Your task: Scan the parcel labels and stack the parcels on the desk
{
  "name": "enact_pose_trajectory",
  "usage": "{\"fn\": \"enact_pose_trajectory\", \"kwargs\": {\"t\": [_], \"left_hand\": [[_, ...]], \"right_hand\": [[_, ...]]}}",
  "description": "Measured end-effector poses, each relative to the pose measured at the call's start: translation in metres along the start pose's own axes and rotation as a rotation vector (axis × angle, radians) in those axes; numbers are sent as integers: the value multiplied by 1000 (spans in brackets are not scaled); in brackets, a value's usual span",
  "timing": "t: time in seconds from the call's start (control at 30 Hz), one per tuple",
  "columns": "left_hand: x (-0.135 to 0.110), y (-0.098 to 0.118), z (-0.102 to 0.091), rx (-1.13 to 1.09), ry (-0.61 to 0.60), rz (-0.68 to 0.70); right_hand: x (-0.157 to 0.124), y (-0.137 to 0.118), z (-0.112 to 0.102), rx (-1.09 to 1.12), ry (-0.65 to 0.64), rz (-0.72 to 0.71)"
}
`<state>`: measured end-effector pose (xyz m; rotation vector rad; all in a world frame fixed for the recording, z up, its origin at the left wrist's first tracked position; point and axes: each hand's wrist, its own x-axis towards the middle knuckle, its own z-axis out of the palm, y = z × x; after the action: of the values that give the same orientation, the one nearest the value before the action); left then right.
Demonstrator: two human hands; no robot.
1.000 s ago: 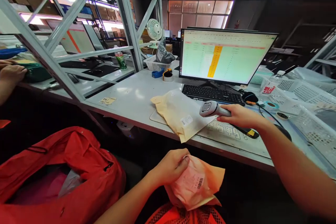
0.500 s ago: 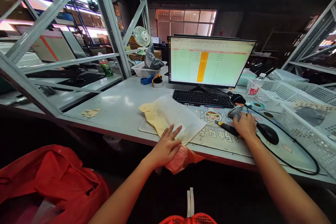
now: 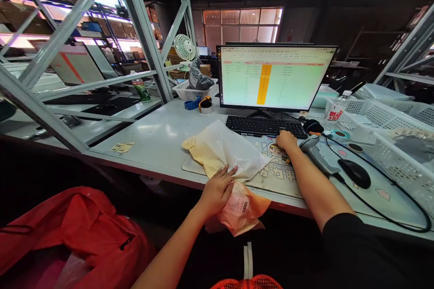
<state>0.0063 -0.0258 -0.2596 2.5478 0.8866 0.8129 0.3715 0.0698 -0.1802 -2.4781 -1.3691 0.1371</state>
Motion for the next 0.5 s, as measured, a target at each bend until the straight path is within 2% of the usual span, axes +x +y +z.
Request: {"fn": "enact_pose_trajectory", "kwargs": {"t": [0.1, 0.2, 0.27, 0.33, 0.37, 0.43, 0.5], "left_hand": [[1, -1, -2, -35, 14, -6], [2, -4, -6, -96, 76, -15], [1, -1, -10, -121, 142, -20], [-5, 10, -15, -108, 231, 18], [-9, 20, -19, -92, 272, 68], [-20, 47, -29, -70, 310, 216], [-32, 78, -42, -83, 284, 371]], "right_hand": [[-2, -7, -18, 42, -42, -46], [-36, -23, -34, 128, -68, -239], [-86, -34, -32, 199, -143, -496], [-148, -42, -19, 247, -239, -891], [-180, -44, -10, 223, -257, -978], [-235, -45, 4, 204, -257, -1001], [-276, -40, 8, 252, -246, -978]]}}
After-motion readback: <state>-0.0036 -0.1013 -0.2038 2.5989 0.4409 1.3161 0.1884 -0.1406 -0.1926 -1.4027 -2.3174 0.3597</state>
